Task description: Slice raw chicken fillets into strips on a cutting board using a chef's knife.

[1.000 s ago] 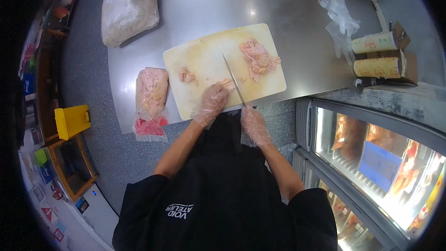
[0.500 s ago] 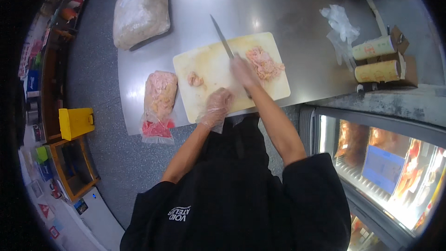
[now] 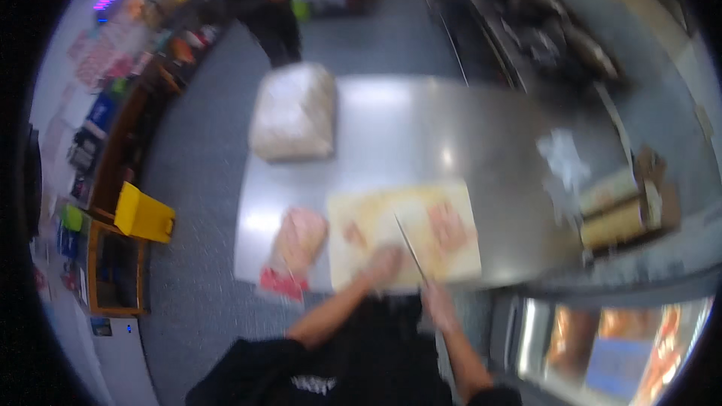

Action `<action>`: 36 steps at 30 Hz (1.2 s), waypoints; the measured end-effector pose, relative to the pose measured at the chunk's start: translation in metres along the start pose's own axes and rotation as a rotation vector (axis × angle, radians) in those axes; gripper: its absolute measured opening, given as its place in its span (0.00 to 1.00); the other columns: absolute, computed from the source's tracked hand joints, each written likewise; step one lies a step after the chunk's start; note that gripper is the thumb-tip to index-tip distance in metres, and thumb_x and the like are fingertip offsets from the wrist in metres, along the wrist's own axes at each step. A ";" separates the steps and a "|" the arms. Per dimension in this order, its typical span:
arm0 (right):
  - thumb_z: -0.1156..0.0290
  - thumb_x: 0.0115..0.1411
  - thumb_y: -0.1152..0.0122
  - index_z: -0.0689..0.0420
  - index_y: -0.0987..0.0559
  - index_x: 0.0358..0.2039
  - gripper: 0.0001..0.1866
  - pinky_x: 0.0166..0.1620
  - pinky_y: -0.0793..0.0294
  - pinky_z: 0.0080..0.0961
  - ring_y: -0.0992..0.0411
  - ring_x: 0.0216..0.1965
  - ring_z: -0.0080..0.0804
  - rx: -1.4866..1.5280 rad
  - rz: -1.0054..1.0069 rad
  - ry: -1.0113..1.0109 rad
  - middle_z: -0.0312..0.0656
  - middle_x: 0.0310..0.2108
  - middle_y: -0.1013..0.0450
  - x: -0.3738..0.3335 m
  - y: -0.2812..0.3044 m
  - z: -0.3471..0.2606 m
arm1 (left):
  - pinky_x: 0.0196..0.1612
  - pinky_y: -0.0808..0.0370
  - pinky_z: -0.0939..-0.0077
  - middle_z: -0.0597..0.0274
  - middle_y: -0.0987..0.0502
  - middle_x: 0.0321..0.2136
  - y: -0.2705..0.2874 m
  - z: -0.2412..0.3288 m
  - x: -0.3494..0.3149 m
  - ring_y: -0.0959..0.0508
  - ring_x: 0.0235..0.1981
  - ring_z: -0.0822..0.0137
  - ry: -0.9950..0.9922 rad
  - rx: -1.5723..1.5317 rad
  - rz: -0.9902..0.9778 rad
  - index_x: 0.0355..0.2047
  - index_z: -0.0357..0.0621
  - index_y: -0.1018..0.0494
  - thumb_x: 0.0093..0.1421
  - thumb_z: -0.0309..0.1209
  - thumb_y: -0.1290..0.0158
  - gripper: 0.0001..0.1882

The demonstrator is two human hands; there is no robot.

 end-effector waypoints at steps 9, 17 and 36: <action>0.59 0.63 0.56 0.62 0.29 0.45 0.19 0.44 0.30 0.56 0.30 0.40 0.69 -0.120 -0.338 -0.653 0.69 0.33 0.28 0.006 0.027 -0.001 | 0.38 0.29 0.55 0.44 0.26 0.26 0.030 0.028 0.026 0.24 0.33 0.46 0.477 -0.241 -0.372 0.26 0.39 0.26 0.50 0.36 0.48 0.11; 0.60 0.64 0.54 0.65 0.28 0.44 0.20 0.47 0.30 0.53 0.29 0.42 0.64 -0.041 -0.283 -0.595 0.66 0.37 0.27 0.019 0.035 -0.010 | 0.31 0.29 0.57 0.47 0.26 0.21 0.047 0.029 0.072 0.24 0.26 0.50 0.394 -0.374 -0.381 0.24 0.41 0.26 0.55 0.33 0.49 0.09; 0.61 0.65 0.53 0.64 0.28 0.47 0.19 0.46 0.31 0.49 0.30 0.44 0.64 0.123 -0.064 -0.591 0.65 0.39 0.27 -0.023 0.031 -0.005 | 0.28 0.29 0.64 0.54 0.26 0.22 0.067 0.054 0.091 0.27 0.21 0.58 0.332 -0.237 -0.130 0.32 0.40 0.29 0.61 0.37 0.50 0.12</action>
Point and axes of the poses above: each hand's wrist, its own x-axis towards the middle knuckle, its own y-axis out of the back of the hand, z = x × y, the point moved 1 cm from there along x, towards the middle knuckle
